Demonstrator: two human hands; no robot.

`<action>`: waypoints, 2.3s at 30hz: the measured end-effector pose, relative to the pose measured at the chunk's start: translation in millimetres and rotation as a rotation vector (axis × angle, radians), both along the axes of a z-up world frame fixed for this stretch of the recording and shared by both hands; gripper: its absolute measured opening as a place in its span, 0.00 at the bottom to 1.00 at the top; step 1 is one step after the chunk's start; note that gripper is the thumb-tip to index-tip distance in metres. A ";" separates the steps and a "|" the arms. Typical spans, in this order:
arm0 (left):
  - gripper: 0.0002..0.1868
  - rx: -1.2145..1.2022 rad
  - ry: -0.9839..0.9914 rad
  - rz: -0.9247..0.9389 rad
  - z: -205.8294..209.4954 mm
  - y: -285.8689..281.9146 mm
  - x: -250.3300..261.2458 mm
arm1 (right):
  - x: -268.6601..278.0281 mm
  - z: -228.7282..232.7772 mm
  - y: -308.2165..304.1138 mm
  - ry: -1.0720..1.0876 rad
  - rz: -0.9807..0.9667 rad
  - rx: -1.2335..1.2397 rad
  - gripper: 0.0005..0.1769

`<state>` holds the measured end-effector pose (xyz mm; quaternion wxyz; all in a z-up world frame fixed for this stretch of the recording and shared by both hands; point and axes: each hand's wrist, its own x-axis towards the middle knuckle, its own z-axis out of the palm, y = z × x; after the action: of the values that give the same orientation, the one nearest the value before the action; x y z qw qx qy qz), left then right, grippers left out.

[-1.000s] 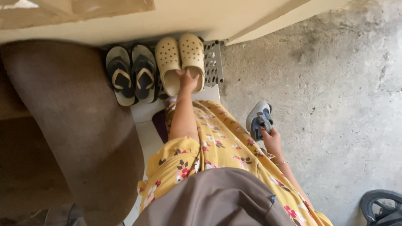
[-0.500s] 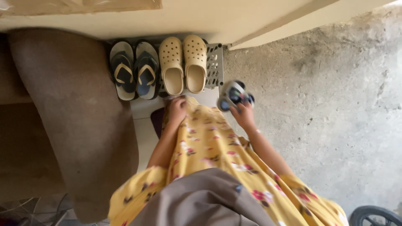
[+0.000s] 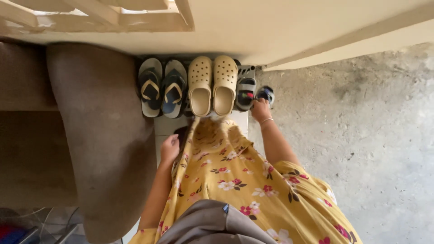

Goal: Organizing various shoes and sandals on a shoe rack and on the floor.

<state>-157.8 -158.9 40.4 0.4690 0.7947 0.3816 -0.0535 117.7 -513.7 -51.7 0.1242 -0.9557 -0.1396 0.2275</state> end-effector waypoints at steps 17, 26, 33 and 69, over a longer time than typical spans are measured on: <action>0.15 0.000 -0.080 -0.174 -1.4 30.4 52.8 | -38.1 115.0 73.4 -0.235 -0.074 0.313 0.24; 0.14 -0.008 0.009 -0.163 8.7 55.7 52.6 | -23.3 98.8 80.5 -0.161 0.059 0.277 0.19; 0.14 -0.053 -0.083 -0.174 -13.3 50.9 71.8 | -14.0 126.4 86.8 -0.200 0.133 0.239 0.21; 0.27 -0.043 0.520 0.115 -47.9 56.6 135.8 | -96.6 61.6 85.3 0.392 -0.225 0.192 0.19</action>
<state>-22.0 -102.3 -7.6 0.3742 0.7211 0.5326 -0.2372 21.1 -428.4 10.0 0.2636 -0.8866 -0.0265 0.3791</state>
